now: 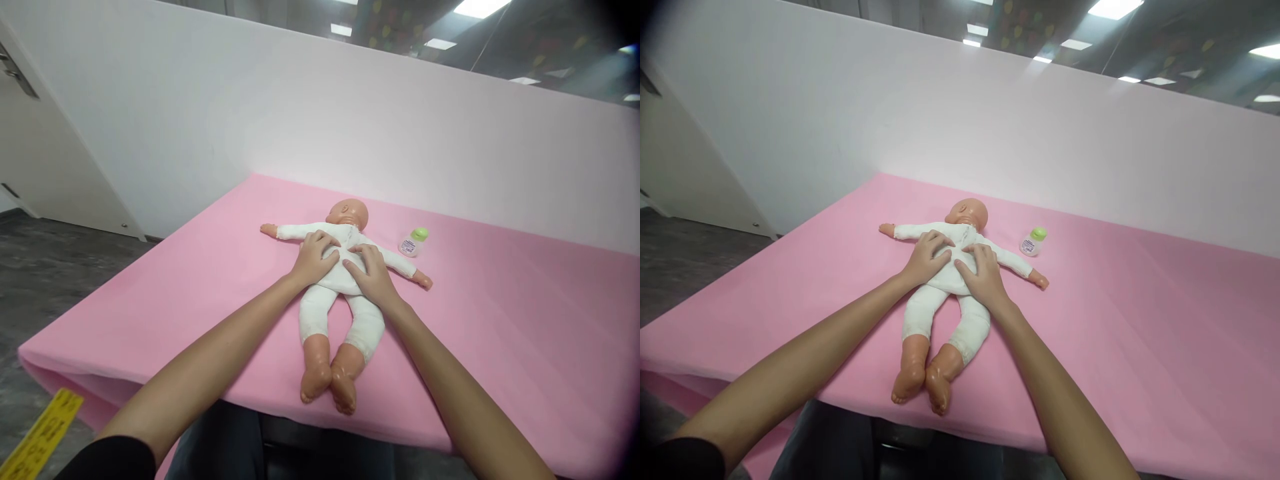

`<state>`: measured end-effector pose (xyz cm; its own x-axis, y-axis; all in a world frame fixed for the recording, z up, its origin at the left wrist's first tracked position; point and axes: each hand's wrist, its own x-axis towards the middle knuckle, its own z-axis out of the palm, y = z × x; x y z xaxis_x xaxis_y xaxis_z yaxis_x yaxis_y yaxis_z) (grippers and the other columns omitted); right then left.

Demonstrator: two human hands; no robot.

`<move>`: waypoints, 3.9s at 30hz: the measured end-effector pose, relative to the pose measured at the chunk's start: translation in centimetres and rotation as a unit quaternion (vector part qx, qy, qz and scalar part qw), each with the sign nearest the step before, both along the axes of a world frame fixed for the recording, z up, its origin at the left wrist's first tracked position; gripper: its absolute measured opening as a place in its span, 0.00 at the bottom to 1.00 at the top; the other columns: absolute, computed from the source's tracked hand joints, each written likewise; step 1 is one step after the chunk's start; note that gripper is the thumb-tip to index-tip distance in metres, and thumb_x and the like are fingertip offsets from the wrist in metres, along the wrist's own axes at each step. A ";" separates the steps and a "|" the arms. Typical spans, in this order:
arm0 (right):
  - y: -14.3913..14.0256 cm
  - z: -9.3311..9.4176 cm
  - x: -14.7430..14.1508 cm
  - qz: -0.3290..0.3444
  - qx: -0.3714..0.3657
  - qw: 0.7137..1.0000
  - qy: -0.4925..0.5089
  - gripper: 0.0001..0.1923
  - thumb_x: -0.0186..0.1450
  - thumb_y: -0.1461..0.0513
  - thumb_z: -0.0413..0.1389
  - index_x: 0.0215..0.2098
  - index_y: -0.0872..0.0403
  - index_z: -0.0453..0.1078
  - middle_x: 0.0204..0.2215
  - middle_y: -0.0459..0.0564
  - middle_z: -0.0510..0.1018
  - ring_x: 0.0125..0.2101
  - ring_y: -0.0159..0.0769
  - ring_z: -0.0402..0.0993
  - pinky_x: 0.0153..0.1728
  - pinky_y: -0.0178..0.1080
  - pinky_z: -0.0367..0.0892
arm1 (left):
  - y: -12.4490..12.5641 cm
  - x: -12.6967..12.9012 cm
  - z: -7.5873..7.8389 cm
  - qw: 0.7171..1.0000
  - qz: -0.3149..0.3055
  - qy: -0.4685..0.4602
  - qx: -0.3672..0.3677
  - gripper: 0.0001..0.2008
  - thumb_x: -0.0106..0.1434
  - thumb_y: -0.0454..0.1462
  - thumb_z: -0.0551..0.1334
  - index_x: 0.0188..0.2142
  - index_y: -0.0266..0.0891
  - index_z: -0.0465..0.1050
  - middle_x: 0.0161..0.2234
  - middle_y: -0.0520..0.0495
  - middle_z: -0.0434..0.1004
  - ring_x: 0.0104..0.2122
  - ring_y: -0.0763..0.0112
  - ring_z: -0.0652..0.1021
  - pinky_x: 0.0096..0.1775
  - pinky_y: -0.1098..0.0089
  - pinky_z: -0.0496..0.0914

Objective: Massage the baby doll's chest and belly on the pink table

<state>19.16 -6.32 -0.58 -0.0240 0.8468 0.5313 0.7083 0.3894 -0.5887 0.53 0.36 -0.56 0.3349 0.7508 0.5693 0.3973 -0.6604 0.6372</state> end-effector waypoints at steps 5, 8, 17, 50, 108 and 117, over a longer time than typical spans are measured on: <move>-0.1 0.1 -0.1 -0.001 -0.002 1.000 0.003 0.14 0.69 0.52 0.59 0.50 0.47 0.69 0.49 0.52 0.74 0.55 0.51 0.67 0.61 0.57 0.61 | 0.1 0.0 -0.1 1.000 0.000 -0.002 0.003 0.08 0.64 0.37 0.62 0.42 0.44 0.77 0.44 0.48 0.75 0.50 0.57 0.71 0.58 0.51 0.65; -0.1 0.1 -0.1 -0.001 -0.002 1.000 0.003 0.14 0.68 0.52 0.59 0.50 0.46 0.69 0.49 0.52 0.74 0.55 0.51 0.67 0.61 0.56 0.61 | 0.0 0.0 0.0 1.000 0.003 0.002 -0.005 0.09 0.64 0.37 0.61 0.43 0.45 0.77 0.44 0.47 0.75 0.51 0.56 0.71 0.58 0.51 0.65; -0.2 0.2 -0.2 0.000 -0.004 1.000 0.005 0.14 0.69 0.52 0.59 0.50 0.47 0.69 0.49 0.52 0.74 0.55 0.50 0.67 0.61 0.56 0.61 | -0.2 0.0 0.3 1.000 0.003 0.005 -0.009 0.09 0.64 0.37 0.61 0.43 0.45 0.77 0.45 0.47 0.75 0.51 0.56 0.71 0.58 0.51 0.65; -0.2 0.3 -0.2 -0.002 -0.007 1.000 0.005 0.14 0.69 0.52 0.59 0.50 0.46 0.69 0.49 0.52 0.74 0.55 0.51 0.68 0.61 0.57 0.61 | -0.2 0.0 0.2 1.000 0.007 0.003 -0.014 0.09 0.64 0.37 0.61 0.43 0.45 0.77 0.45 0.47 0.75 0.51 0.56 0.71 0.58 0.51 0.66; -0.2 0.2 -0.1 -0.002 -0.011 1.000 0.001 0.15 0.69 0.51 0.59 0.50 0.47 0.69 0.50 0.51 0.73 0.56 0.49 0.67 0.62 0.54 0.61 | -0.2 0.1 0.2 1.000 0.003 -0.007 -0.012 0.09 0.64 0.36 0.62 0.43 0.44 0.77 0.44 0.47 0.74 0.51 0.56 0.71 0.59 0.51 0.65; -0.3 0.3 -0.1 0.000 -0.011 1.000 0.003 0.15 0.69 0.52 0.59 0.51 0.46 0.69 0.50 0.52 0.73 0.56 0.50 0.67 0.62 0.56 0.60 | -0.2 0.1 0.1 1.000 0.005 -0.002 -0.018 0.10 0.63 0.36 0.61 0.43 0.44 0.77 0.46 0.47 0.75 0.51 0.56 0.71 0.59 0.50 0.65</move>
<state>19.03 -6.60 -0.30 -0.0205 0.8586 0.5123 0.7045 0.3760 -0.6019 0.62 0.15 -0.41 0.3256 0.7739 0.5432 0.4016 -0.6333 0.6616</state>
